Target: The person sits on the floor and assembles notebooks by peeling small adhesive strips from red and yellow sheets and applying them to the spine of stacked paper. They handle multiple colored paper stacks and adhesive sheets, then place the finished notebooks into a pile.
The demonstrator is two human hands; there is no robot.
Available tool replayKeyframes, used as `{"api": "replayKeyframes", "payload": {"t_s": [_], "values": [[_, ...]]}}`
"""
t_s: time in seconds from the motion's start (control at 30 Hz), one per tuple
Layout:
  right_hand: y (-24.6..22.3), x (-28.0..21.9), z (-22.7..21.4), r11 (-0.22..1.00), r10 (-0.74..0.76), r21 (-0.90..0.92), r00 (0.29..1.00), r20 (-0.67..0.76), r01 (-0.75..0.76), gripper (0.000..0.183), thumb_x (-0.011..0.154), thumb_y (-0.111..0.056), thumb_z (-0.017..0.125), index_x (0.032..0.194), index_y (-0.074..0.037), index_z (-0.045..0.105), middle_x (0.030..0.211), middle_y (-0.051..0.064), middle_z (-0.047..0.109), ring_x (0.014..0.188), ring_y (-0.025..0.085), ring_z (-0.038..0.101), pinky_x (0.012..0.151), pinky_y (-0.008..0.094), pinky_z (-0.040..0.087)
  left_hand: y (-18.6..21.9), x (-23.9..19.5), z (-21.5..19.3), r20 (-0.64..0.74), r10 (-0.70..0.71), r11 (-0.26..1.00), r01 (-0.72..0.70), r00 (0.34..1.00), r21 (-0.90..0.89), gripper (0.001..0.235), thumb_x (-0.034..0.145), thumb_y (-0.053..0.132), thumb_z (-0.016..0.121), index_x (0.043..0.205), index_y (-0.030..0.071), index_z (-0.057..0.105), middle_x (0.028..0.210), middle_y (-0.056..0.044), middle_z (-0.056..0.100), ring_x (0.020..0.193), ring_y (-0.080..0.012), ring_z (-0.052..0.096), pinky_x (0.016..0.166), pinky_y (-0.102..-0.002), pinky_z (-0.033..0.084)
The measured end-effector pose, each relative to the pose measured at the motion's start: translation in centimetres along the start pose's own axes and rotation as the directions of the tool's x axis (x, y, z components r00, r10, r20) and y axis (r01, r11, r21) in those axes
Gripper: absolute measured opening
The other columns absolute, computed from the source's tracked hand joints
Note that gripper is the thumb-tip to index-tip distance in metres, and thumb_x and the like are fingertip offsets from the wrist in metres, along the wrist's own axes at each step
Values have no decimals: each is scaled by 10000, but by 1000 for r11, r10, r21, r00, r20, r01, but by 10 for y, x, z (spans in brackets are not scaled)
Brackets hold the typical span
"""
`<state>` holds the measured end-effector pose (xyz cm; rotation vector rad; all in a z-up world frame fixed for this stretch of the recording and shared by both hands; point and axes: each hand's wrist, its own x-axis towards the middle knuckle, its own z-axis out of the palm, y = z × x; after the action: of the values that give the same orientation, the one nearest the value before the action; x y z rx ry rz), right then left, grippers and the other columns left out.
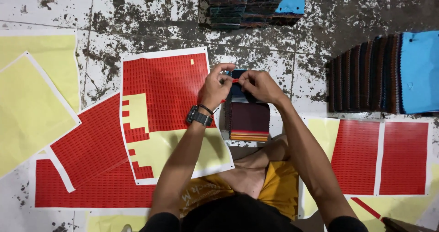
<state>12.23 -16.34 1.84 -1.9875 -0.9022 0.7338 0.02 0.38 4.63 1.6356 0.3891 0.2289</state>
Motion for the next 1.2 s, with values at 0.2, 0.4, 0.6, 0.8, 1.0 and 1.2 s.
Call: {"api": "replayKeyframes", "payload": {"t_s": [0.2, 0.4, 0.6, 0.8, 1.0, 1.2], "values": [[12, 13, 4, 995, 66, -76, 997, -39, -69, 141, 985, -131, 626, 972, -35, 728, 791, 172, 749, 798, 361, 725, 699, 463, 548, -58, 7, 15, -161, 207, 850, -96, 965, 519, 486, 784, 94, 580, 1206, 325, 650, 1252, 74, 549, 1219, -211, 581, 982, -484, 377], [32, 24, 14, 976, 126, -170, 989, -83, -138, 152, 981, -194, 639, 954, -83, 740, 799, 120, 758, 828, 343, 738, 712, 455, 552, -101, 7, 13, -4, 349, 547, -201, 937, 813, 414, 808, 44, 646, 1114, 315, 706, 1218, 50, 564, 1252, -220, 483, 1051, -582, 265], [43, 29, 26, 944, 179, -253, 973, -147, -212, 125, 917, -202, 674, 931, -109, 756, 813, 136, 761, 863, 390, 738, 746, 483, 567, -94, 10, 15, 136, 501, 265, -301, 855, 916, 336, 938, 90, 602, 1151, 329, 704, 1198, -3, 549, 1224, -247, 511, 987, -572, 339], [17, 18, 17, 899, 77, -399, 961, -266, -182, 311, 877, -151, 798, 1179, -157, 719, 1113, 142, 655, 1025, 418, 694, 854, 538, 594, -98, 9, 19, 152, 484, 241, -299, 862, 923, 334, 940, 132, 594, 1195, 328, 685, 1228, -20, 557, 1269, -260, 494, 1005, -585, 325], [48, 17, 28, 766, -319, -642, 876, -360, 15, 108, 858, -161, 846, 823, -173, 744, 877, 6, 664, 799, 261, 698, 625, 379, 579, -79, 6, 5, -78, 423, 789, -325, 903, 521, 436, 785, -102, 578, 1113, 157, 702, 1236, -94, 559, 1217, -372, 571, 997, -497, 495], [77, 16, 26, 622, -542, -764, 799, -260, 173, 134, 785, -95, 812, 733, -137, 696, 892, 10, 638, 809, 233, 647, 654, 342, 537, -52, 7, -6, -274, 159, 979, -187, 948, -77, 453, 755, -186, 507, 1082, 57, 705, 1161, -131, 613, 1058, -331, 718, 921, -406, 590]]}}
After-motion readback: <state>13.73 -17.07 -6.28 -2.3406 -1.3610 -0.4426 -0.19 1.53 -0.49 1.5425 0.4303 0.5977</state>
